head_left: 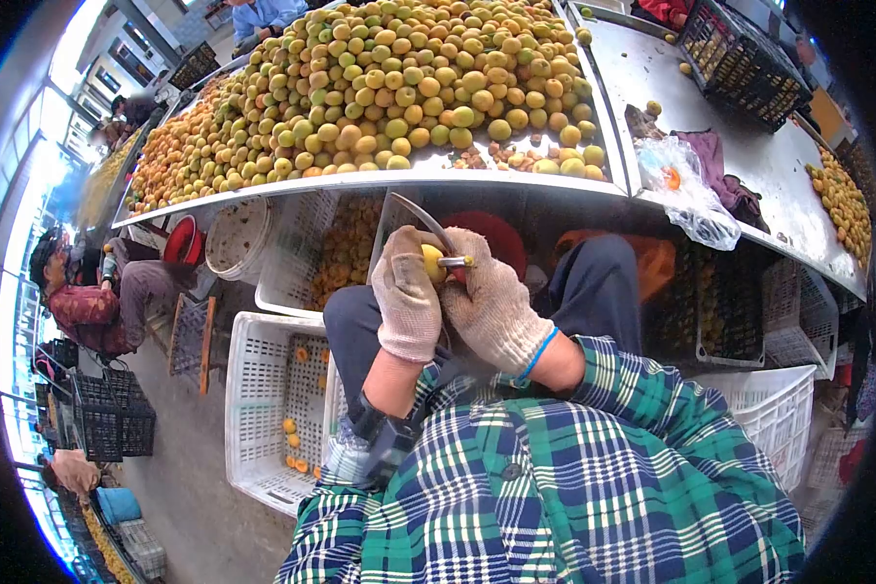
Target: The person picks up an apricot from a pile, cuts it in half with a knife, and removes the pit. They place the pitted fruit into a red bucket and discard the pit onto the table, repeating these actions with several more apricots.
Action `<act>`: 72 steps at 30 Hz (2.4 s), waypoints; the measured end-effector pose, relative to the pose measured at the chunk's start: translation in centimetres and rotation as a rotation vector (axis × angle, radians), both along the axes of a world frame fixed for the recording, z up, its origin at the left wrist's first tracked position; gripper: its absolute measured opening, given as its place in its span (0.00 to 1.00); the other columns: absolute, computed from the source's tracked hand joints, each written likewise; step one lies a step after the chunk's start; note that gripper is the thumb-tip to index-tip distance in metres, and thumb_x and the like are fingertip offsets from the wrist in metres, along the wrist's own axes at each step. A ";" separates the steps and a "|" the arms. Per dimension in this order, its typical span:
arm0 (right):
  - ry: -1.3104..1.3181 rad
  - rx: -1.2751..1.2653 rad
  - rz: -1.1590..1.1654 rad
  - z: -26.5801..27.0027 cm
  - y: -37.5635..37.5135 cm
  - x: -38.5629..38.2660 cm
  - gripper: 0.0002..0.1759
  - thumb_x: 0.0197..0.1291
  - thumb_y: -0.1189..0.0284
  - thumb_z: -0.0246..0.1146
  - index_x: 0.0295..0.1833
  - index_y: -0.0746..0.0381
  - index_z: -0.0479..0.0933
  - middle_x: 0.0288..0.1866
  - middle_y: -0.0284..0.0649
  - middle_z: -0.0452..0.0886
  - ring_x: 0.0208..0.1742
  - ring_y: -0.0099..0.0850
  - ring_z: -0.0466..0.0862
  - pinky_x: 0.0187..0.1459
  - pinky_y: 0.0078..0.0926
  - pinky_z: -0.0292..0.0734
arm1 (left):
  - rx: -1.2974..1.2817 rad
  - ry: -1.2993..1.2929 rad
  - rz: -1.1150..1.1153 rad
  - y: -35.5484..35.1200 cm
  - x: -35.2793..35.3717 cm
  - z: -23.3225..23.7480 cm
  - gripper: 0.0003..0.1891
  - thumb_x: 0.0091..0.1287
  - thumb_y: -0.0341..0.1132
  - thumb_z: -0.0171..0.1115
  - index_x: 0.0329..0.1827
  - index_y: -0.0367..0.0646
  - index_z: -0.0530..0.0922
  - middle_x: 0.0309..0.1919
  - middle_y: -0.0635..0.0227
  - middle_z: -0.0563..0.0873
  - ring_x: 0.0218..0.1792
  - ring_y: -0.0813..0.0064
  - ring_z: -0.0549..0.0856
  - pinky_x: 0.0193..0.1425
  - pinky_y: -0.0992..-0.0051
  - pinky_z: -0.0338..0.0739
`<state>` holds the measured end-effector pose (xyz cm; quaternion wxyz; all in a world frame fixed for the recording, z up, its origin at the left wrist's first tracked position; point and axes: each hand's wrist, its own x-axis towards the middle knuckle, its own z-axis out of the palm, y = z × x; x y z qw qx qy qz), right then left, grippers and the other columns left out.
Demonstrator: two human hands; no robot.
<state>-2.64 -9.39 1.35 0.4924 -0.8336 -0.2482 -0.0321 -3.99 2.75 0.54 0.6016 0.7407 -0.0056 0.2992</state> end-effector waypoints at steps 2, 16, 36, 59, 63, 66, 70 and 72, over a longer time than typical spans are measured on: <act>0.051 0.037 0.019 -0.7 0.2 0.6 0.26 0.58 0.69 0.60 0.62 0.58 0.63 0.37 0.58 0.81 0.42 0.56 0.82 0.39 0.50 0.77 | -0.100 0.066 -0.060 0.0 -0.1 0.2 0.24 0.77 0.51 0.44 0.35 0.40 0.79 0.28 0.71 0.81 0.31 0.81 0.77 0.37 0.79 0.72; 0.147 0.051 0.137 0.4 -0.2 0.1 0.36 0.66 0.56 0.55 0.72 0.64 0.53 0.42 0.61 0.81 0.45 0.58 0.82 0.47 0.49 0.76 | -1.107 0.275 -0.151 0.7 1.7 0.4 0.27 0.73 0.59 0.44 0.45 0.40 0.76 0.32 0.66 0.80 0.32 0.72 0.79 0.38 0.73 0.78; 0.216 -0.154 0.071 1.0 0.1 -0.5 0.32 0.68 0.59 0.52 0.72 0.62 0.52 0.48 0.60 0.79 0.47 0.61 0.80 0.47 0.54 0.75 | -0.967 0.169 -0.103 -0.6 1.7 0.2 0.33 0.74 0.62 0.36 0.41 0.40 0.78 0.29 0.67 0.80 0.30 0.74 0.79 0.37 0.77 0.77; 0.123 -0.217 0.040 0.8 -1.0 1.6 0.32 0.68 0.55 0.50 0.70 0.62 0.54 0.35 0.58 0.82 0.37 0.57 0.82 0.38 0.55 0.75 | -0.130 0.169 -0.251 1.5 1.6 -1.1 0.30 0.72 0.59 0.49 0.57 0.38 0.74 0.48 0.64 0.81 0.49 0.76 0.79 0.54 0.75 0.75; 0.173 -0.243 0.071 1.4 -0.9 1.5 0.32 0.69 0.55 0.49 0.70 0.62 0.54 0.34 0.57 0.82 0.36 0.57 0.82 0.38 0.56 0.75 | -0.263 0.100 -0.123 0.4 1.4 -0.7 0.29 0.73 0.56 0.49 0.59 0.35 0.72 0.49 0.67 0.78 0.48 0.78 0.77 0.56 0.76 0.72; 0.212 -0.274 0.073 1.3 -0.6 1.0 0.32 0.69 0.54 0.49 0.71 0.60 0.53 0.33 0.57 0.82 0.36 0.57 0.83 0.37 0.56 0.74 | -0.276 0.119 -0.089 1.0 1.4 -1.5 0.28 0.75 0.56 0.45 0.56 0.37 0.75 0.44 0.68 0.80 0.44 0.79 0.78 0.52 0.77 0.73; 0.233 -0.290 0.038 0.7 -0.8 1.3 0.32 0.69 0.54 0.48 0.71 0.59 0.53 0.33 0.57 0.82 0.35 0.56 0.83 0.37 0.56 0.75 | -0.421 0.277 -0.158 0.6 1.4 -1.3 0.25 0.75 0.55 0.45 0.51 0.39 0.76 0.40 0.69 0.81 0.40 0.80 0.78 0.46 0.77 0.74; 0.208 -0.286 0.026 0.8 -1.0 1.5 0.32 0.69 0.54 0.48 0.71 0.59 0.53 0.33 0.57 0.82 0.36 0.56 0.83 0.37 0.56 0.75 | -0.272 0.223 -0.180 0.7 1.7 -1.8 0.25 0.75 0.55 0.47 0.50 0.39 0.77 0.40 0.69 0.81 0.39 0.80 0.78 0.45 0.77 0.74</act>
